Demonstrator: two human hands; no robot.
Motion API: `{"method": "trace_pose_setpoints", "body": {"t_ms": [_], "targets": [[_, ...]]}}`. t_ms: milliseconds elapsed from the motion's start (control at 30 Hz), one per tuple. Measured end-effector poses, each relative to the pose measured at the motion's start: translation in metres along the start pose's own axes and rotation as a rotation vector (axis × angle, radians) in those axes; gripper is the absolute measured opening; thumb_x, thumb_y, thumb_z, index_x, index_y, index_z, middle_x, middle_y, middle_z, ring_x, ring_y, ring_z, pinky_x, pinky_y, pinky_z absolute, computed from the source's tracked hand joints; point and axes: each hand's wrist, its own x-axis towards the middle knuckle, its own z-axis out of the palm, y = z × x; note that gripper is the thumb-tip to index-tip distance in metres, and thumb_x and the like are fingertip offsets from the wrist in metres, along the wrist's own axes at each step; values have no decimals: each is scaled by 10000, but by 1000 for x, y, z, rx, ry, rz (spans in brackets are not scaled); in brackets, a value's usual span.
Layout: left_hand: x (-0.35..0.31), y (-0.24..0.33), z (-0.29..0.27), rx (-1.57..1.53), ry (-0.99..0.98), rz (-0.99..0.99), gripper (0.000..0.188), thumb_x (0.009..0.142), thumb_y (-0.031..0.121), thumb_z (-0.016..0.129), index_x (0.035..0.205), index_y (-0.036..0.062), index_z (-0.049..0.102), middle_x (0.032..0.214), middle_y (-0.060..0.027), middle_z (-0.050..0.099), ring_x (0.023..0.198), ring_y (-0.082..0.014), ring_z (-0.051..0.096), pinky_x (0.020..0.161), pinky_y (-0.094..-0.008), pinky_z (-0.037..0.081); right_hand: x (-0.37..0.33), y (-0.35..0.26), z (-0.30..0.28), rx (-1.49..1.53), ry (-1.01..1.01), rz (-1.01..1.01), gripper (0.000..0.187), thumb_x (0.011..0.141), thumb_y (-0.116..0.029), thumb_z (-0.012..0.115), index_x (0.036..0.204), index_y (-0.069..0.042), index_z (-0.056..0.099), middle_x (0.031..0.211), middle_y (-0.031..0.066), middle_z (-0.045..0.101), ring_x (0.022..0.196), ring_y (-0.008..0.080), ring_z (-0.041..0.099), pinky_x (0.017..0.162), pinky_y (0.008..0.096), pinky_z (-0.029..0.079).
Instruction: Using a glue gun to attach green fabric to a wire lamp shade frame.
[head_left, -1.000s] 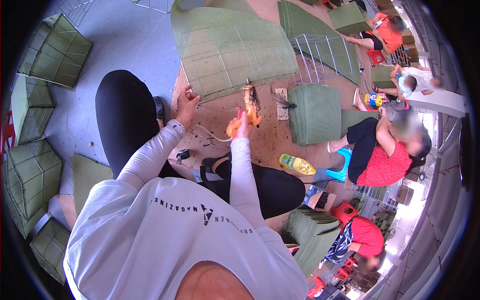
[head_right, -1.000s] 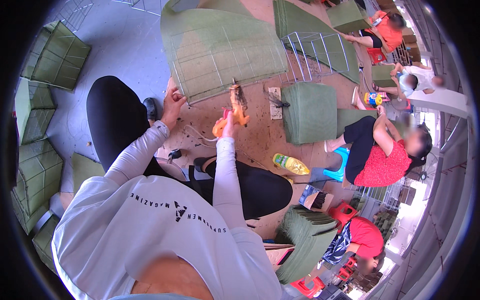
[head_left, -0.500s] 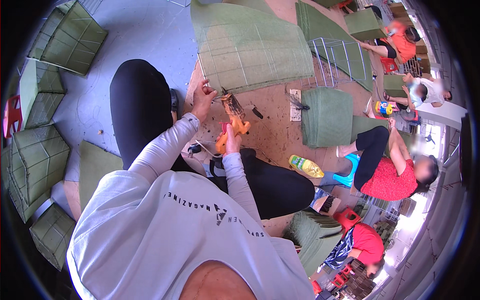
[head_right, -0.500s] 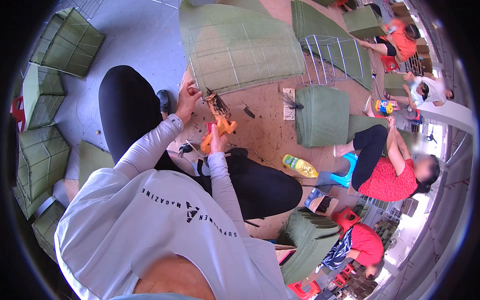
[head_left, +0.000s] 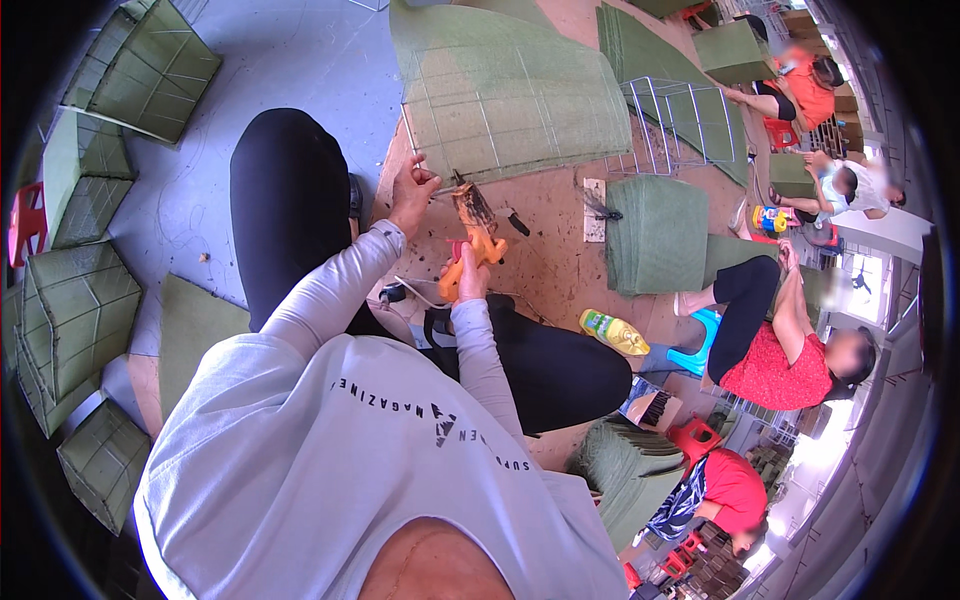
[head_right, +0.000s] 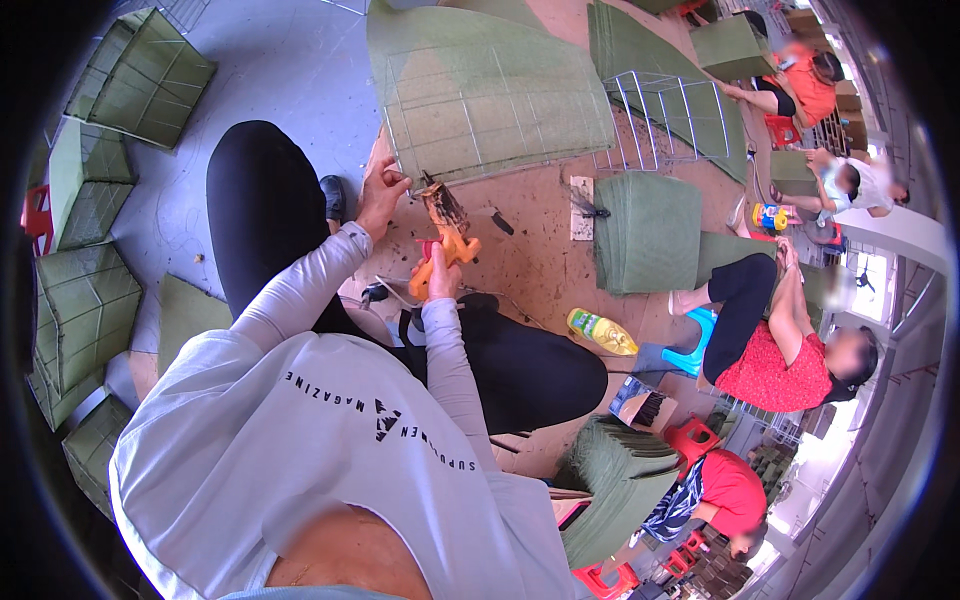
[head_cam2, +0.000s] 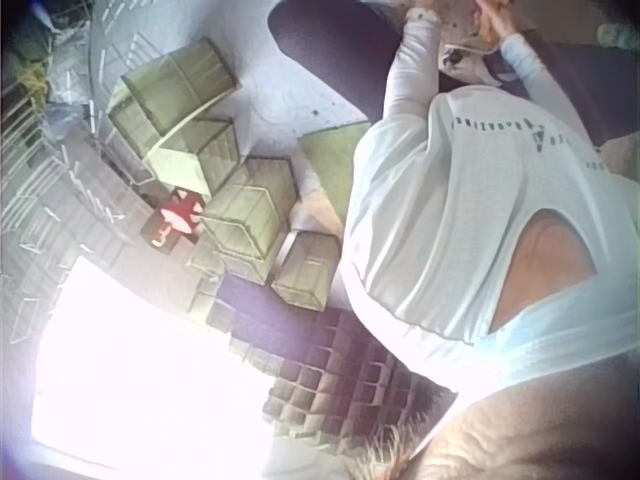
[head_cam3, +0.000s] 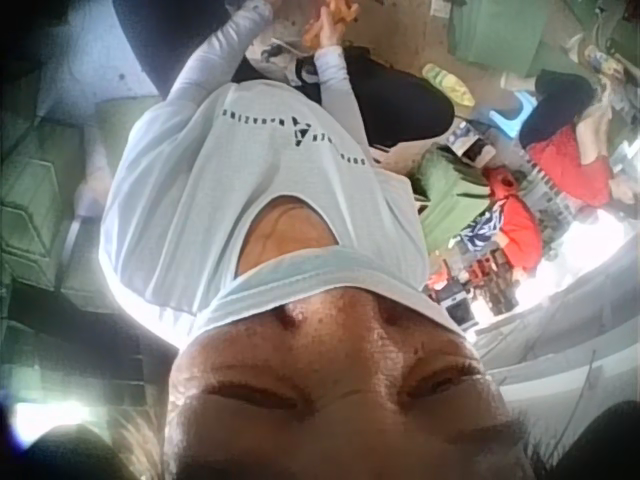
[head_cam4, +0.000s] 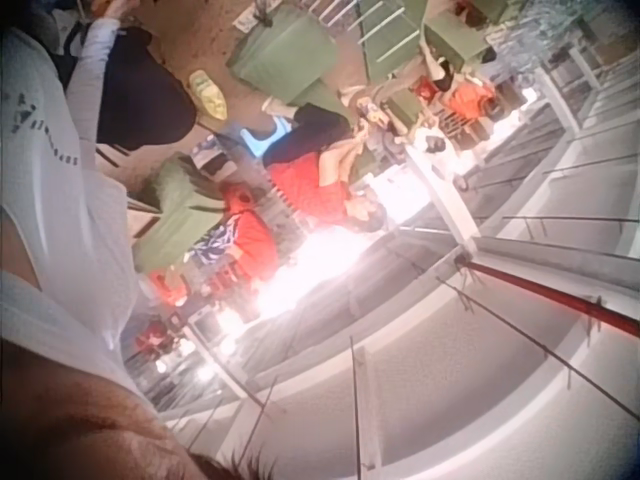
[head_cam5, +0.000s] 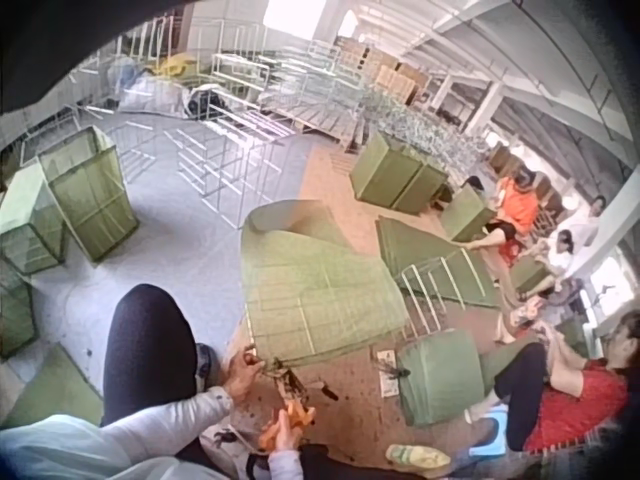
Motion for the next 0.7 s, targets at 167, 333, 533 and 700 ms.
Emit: {"method": "trace_pose_setpoints", "body": {"t_ms": [167, 333, 533, 700], "targets": [[9, -12, -5, -46, -4, 24, 495, 730, -28, 594, 1184, -4, 398, 719, 2, 511, 666, -77, 497, 601, -205, 413, 8, -11, 5, 77, 56, 5, 294, 801, -337, 596, 895, -79, 492, 636, 56, 518, 479, 160, 513, 435, 270, 451], [7, -11, 2, -66, -40, 24, 483, 737, -26, 593, 1179, -8, 399, 720, 12, 508, 667, -69, 493, 597, -194, 405, 37, -27, -9, 255, 86, -46, 325, 799, -368, 593, 944, -101, 480, 637, 41, 495, 511, 158, 504, 450, 280, 437], [10, -12, -3, -55, -38, 5, 469, 746, -25, 592, 1174, -15, 401, 712, 22, 494, 664, -62, 487, 603, -187, 402, 69, -39, -10, 370, 134, -92, 329, 786, -402, 605, 906, -120, 484, 641, 34, 491, 542, 158, 504, 478, 277, 435], [4, -6, 9, -107, -78, -51, 401, 778, 14, 570, 1159, 8, 444, 722, 33, 504, 677, -55, 474, 621, -180, 378, 138, -35, -55, 588, 327, -162, 384, 763, -429, 631, 898, -104, 475, 638, 57, 498, 548, 178, 506, 490, 292, 446]]}}
